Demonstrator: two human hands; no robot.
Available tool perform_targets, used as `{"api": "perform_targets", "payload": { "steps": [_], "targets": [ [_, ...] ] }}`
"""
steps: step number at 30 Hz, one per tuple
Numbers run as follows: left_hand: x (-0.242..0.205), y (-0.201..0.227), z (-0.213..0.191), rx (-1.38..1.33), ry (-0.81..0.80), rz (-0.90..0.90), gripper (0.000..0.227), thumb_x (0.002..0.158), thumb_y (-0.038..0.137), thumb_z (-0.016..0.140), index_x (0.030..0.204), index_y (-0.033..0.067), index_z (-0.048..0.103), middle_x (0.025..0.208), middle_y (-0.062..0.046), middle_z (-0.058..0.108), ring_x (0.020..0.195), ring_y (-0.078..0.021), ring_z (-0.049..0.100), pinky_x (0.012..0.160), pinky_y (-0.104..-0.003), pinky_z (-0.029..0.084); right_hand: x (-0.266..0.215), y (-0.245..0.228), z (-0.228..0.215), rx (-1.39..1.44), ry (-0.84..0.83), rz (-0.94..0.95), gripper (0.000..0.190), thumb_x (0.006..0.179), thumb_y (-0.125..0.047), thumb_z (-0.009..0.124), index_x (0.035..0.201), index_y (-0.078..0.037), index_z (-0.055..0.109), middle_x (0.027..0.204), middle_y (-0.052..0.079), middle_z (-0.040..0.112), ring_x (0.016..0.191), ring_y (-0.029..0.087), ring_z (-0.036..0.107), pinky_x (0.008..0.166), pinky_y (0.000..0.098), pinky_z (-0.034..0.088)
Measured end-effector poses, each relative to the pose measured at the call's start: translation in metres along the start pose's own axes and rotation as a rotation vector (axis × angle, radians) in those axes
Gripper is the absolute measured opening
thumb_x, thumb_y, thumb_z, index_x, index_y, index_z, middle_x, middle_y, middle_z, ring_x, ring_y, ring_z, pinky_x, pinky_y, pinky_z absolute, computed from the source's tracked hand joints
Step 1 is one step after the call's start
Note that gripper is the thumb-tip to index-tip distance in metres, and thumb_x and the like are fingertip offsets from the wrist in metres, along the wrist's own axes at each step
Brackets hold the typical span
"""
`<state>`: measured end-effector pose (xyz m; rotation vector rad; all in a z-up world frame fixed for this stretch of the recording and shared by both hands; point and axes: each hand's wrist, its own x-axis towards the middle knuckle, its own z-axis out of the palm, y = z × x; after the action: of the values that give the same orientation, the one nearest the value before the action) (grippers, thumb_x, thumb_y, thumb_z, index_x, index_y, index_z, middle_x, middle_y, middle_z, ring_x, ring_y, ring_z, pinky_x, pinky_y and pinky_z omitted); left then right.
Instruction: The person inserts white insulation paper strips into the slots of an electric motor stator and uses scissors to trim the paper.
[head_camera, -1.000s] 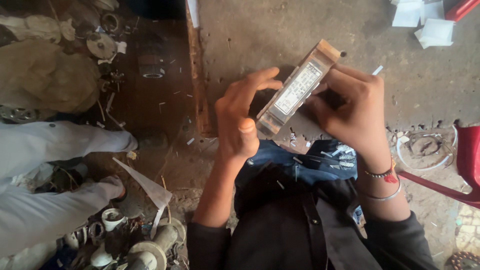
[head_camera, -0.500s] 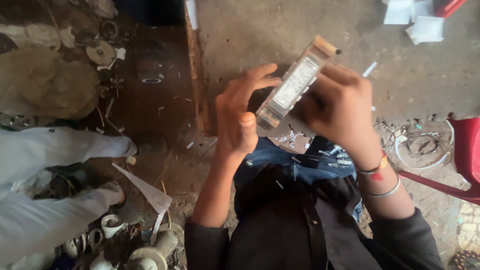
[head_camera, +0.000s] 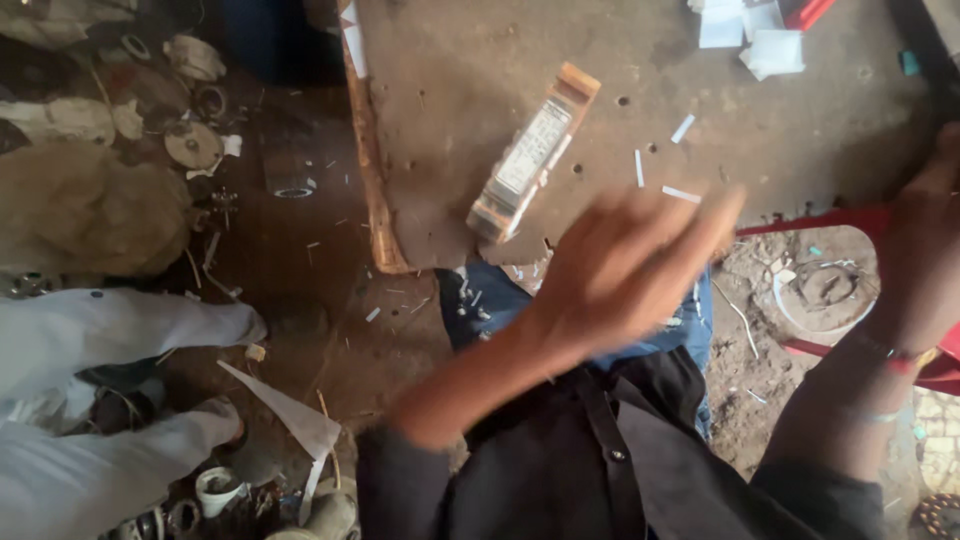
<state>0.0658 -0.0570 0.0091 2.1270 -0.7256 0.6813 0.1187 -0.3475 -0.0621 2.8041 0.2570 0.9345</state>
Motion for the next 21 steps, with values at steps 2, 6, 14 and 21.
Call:
{"api": "perform_targets", "payload": {
  "steps": [2,6,14,21],
  "targets": [
    [0.027,-0.033,0.048,0.075,-0.089,-0.082,0.038,0.099,0.001,0.070,0.135,-0.0038,0.061,0.100,-0.011,0.066,0.091,-0.0232,0.065,0.072,-0.033,0.053,-0.014,0.017,0.013,-0.369,-0.100,-0.055,0.021,0.108,-0.015,0.066,0.126,-0.007,0.066,0.098,0.004,0.069,0.077,0.013,0.067,0.064,0.0217,0.050],
    [0.061,-0.096,0.111,0.493,0.074,-0.013,0.032,0.083,-0.002,0.070,0.114,-0.0084,0.064,0.115,-0.018,0.065,0.095,-0.0270,0.066,0.078,-0.038,0.057,-0.034,0.025,0.006,-0.173,-0.208,0.121,0.022,0.115,-0.018,0.063,0.133,-0.005,0.064,0.098,0.007,0.069,0.077,0.015,0.066,0.063,0.0254,0.049],
    [0.082,-0.105,0.109,0.499,0.004,-0.030,0.040,0.085,0.003,0.068,0.124,-0.0032,0.065,0.100,-0.013,0.069,0.094,-0.0286,0.069,0.082,-0.042,0.057,-0.034,0.009,-0.070,1.128,-0.210,0.567,0.047,0.099,-0.007,0.071,0.141,0.001,0.051,0.109,0.015,0.063,0.092,0.024,0.063,0.079,0.0355,0.053],
    [0.061,-0.081,0.082,-0.714,0.194,-0.404,0.025,0.098,0.003,0.064,0.123,0.0046,0.067,0.107,-0.009,0.078,0.082,-0.0181,0.077,0.068,-0.029,0.063,-0.075,-0.032,-0.048,2.203,-0.198,1.111,0.039,0.090,-0.003,0.071,0.126,-0.003,0.058,0.091,0.013,0.063,0.077,0.024,0.067,0.069,0.0350,0.058]
  ]
}}
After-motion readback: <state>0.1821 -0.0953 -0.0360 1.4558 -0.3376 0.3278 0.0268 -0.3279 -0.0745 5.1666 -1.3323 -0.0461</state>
